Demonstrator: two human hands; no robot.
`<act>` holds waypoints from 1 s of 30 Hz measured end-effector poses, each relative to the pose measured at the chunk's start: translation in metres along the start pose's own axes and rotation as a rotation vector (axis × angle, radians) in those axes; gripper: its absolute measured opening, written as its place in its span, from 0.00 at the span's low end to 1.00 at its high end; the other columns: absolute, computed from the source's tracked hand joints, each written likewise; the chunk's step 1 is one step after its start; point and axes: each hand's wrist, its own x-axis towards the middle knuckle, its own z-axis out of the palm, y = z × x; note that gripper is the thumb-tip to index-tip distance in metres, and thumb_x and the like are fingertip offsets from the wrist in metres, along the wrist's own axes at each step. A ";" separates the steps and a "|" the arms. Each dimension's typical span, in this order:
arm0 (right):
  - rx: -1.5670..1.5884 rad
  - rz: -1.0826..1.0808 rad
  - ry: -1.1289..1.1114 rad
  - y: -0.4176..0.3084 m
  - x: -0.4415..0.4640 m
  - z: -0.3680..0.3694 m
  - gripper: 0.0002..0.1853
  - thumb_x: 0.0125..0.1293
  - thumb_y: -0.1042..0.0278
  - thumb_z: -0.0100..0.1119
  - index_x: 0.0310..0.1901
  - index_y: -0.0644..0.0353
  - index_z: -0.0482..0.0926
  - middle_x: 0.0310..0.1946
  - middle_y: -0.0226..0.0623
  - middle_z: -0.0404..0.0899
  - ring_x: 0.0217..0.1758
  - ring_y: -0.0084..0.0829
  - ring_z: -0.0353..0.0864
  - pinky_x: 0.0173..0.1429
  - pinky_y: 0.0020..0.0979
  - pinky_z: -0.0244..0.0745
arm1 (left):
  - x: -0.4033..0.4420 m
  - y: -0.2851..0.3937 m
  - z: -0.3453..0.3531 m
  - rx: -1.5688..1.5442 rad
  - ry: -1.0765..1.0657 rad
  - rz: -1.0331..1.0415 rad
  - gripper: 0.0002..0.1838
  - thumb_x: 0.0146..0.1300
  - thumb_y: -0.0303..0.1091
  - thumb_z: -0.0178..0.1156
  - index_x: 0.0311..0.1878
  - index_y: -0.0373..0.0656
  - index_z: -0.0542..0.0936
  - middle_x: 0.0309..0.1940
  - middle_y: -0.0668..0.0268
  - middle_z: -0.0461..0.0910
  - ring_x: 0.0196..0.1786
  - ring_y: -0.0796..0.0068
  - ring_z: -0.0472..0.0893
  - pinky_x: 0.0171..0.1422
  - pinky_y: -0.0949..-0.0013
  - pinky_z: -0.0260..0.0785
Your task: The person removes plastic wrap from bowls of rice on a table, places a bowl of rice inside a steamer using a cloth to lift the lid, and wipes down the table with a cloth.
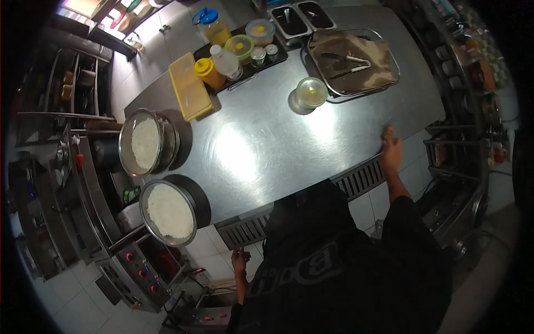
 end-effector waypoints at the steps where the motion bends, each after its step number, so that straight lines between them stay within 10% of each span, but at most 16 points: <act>1: -0.026 0.203 -0.004 0.026 0.000 -0.005 0.22 0.75 0.60 0.50 0.67 0.56 0.73 0.46 0.49 0.78 0.49 0.51 0.79 0.53 0.48 0.74 | 0.000 0.007 0.002 0.001 -0.009 0.014 0.23 0.74 0.48 0.57 0.58 0.38 0.77 0.34 0.59 0.85 0.34 0.70 0.84 0.39 0.66 0.75; 3: -0.047 0.414 0.004 0.053 0.002 -0.019 0.20 0.74 0.59 0.53 0.63 0.59 0.77 0.43 0.48 0.81 0.49 0.51 0.81 0.56 0.46 0.75 | -0.002 0.021 0.008 0.047 -0.091 -0.068 0.21 0.74 0.49 0.57 0.55 0.39 0.78 0.35 0.59 0.85 0.34 0.70 0.84 0.40 0.66 0.75; 6: 0.745 0.929 -0.022 0.080 0.016 -0.039 0.20 0.76 0.59 0.51 0.61 0.61 0.79 0.48 0.50 0.82 0.52 0.50 0.81 0.59 0.46 0.74 | 0.000 0.058 0.016 0.198 -0.467 -0.092 0.20 0.74 0.49 0.57 0.52 0.39 0.79 0.35 0.61 0.84 0.33 0.72 0.83 0.40 0.67 0.75; 13: 0.254 0.200 0.159 -0.006 0.005 0.042 0.17 0.73 0.61 0.52 0.52 0.68 0.74 0.42 0.53 0.80 0.51 0.52 0.82 0.56 0.50 0.76 | -0.048 0.230 0.119 0.174 -0.575 0.286 0.20 0.76 0.49 0.56 0.52 0.41 0.80 0.35 0.67 0.82 0.35 0.77 0.79 0.42 0.71 0.71; 17: 0.950 -0.228 -0.190 -0.128 -0.036 0.017 0.15 0.61 0.73 0.65 0.51 0.57 0.79 0.45 0.42 0.78 0.50 0.39 0.80 0.55 0.37 0.75 | -0.062 0.281 0.165 0.303 -0.538 0.501 0.21 0.76 0.50 0.57 0.52 0.39 0.80 0.39 0.66 0.83 0.38 0.78 0.78 0.44 0.71 0.70; 23: 1.419 -0.417 -0.854 -0.192 -0.027 -0.058 0.16 0.60 0.63 0.76 0.46 0.55 0.81 0.39 0.28 0.78 0.44 0.23 0.76 0.48 0.28 0.72 | -0.083 0.323 0.259 0.034 -0.515 0.528 0.18 0.75 0.44 0.59 0.56 0.39 0.76 0.44 0.63 0.83 0.44 0.73 0.82 0.52 0.68 0.76; 30: 1.360 -0.434 -0.888 -0.149 -0.002 -0.055 0.17 0.71 0.59 0.66 0.54 0.59 0.76 0.40 0.28 0.79 0.41 0.20 0.76 0.45 0.25 0.72 | -0.130 0.361 0.329 -0.070 -0.599 0.618 0.10 0.71 0.33 0.64 0.49 0.38 0.80 0.42 0.68 0.83 0.45 0.79 0.81 0.53 0.71 0.74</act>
